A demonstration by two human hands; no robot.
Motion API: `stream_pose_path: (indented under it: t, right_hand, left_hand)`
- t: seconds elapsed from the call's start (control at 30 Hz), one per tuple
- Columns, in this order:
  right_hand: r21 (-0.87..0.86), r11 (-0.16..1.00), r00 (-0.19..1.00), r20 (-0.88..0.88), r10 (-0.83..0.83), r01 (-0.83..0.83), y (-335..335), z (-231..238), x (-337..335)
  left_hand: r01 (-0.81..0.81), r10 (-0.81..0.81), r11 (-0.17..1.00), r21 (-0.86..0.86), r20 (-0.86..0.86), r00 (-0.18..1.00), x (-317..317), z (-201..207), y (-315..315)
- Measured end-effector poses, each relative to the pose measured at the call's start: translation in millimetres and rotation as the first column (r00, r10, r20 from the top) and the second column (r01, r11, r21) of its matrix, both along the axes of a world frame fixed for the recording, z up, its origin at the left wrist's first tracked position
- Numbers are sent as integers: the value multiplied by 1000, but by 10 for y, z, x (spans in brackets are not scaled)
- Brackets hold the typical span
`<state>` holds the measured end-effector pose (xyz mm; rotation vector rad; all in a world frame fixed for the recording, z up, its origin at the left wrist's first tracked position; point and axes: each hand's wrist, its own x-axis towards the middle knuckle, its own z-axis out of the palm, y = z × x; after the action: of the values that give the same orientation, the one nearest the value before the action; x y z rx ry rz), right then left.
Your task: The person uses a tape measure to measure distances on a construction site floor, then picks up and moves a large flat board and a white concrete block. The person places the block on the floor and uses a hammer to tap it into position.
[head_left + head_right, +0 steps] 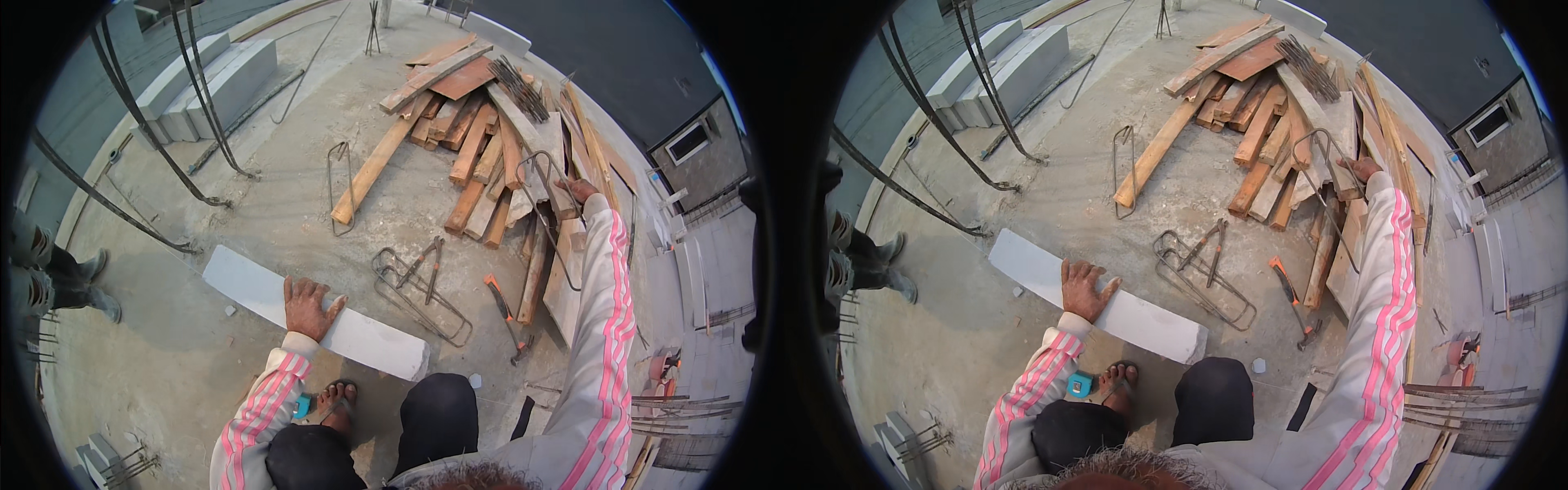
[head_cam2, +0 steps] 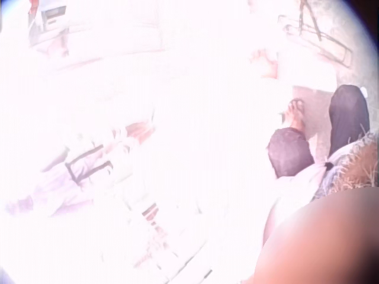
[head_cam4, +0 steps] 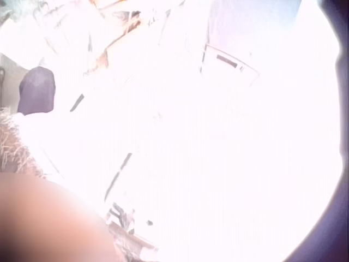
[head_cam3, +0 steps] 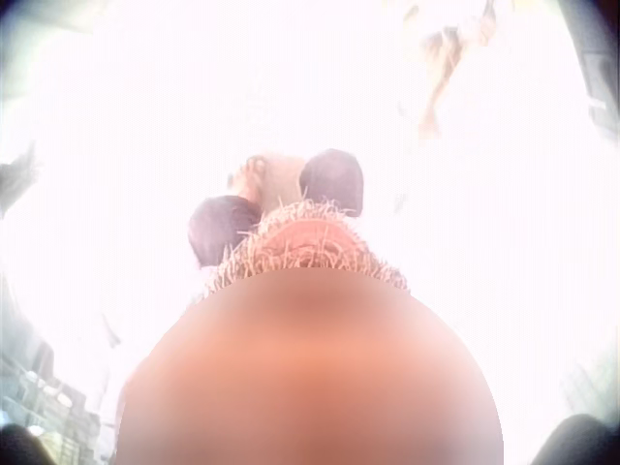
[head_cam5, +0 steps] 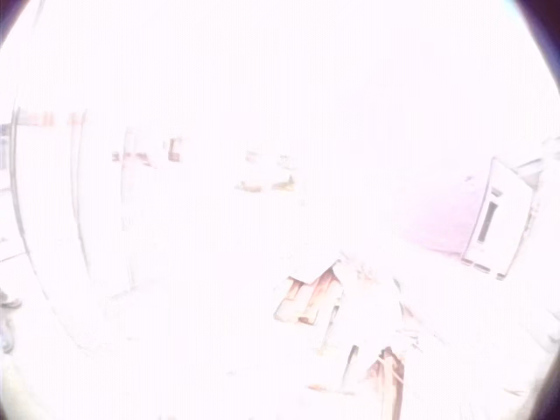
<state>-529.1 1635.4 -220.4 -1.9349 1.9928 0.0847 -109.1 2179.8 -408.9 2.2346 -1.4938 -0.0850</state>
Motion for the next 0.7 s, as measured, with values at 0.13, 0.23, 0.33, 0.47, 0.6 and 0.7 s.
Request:
stream_pose_path:
  t: [0.13,0.23,0.33,0.47,0.6,0.7]
  right_hand:
    - [-236,971,825,-543,-154,26,-192,432,-604]
    - [-629,773,725,-495,-479,81,-51,221,-672]
    - [-627,776,895,-308,-324,66,383,-93,-508]
    - [-709,537,844,-156,514,-458,1406,-970,379]
    - [24,767,767,4,641,-641,2789,-2296,1383]
    - [186,786,773,-154,616,-590,3317,-2740,1696]
  left_hand:
    - [10,-9,1000,-30,37,999,2,34,-17]
    - [6,-5,1000,-17,40,999,55,3,-80]
    - [10,-11,1000,22,23,1000,62,-47,-75]
    - [11,-15,998,66,53,998,52,-81,-75]
    - [22,-26,997,74,51,998,53,-69,-113]
    - [16,-19,998,60,58,998,64,-41,-118]
